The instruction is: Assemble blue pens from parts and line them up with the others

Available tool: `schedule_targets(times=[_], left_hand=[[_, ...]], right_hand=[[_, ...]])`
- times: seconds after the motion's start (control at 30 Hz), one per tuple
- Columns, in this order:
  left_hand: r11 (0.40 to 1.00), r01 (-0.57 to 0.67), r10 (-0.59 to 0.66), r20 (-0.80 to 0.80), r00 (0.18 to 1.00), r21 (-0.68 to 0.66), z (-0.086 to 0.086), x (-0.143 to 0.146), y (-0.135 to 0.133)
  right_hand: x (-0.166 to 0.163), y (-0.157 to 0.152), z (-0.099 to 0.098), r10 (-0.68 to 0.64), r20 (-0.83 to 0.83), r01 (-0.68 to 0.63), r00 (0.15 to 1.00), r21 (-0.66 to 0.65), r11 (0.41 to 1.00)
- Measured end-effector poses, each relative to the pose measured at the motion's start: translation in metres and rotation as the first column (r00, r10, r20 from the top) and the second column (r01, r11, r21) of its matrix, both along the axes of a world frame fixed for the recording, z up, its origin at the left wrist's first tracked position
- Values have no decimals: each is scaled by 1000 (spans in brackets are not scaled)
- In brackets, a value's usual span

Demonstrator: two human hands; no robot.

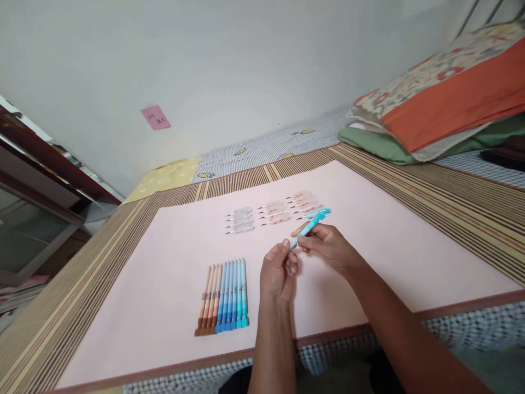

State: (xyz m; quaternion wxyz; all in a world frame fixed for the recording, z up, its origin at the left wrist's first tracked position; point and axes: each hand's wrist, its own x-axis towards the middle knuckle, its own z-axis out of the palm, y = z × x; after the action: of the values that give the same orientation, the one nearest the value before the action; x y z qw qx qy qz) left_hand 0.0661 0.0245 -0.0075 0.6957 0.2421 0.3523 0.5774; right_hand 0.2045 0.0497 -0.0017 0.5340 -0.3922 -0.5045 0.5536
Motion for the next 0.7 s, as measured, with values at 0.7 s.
schedule_targets(times=[0.7], left_hand=[[976,-51,133,-386,913,214,6,1,-3]], right_hand=[[-14,1,-3,-222,-126,220,967,-26,975]])
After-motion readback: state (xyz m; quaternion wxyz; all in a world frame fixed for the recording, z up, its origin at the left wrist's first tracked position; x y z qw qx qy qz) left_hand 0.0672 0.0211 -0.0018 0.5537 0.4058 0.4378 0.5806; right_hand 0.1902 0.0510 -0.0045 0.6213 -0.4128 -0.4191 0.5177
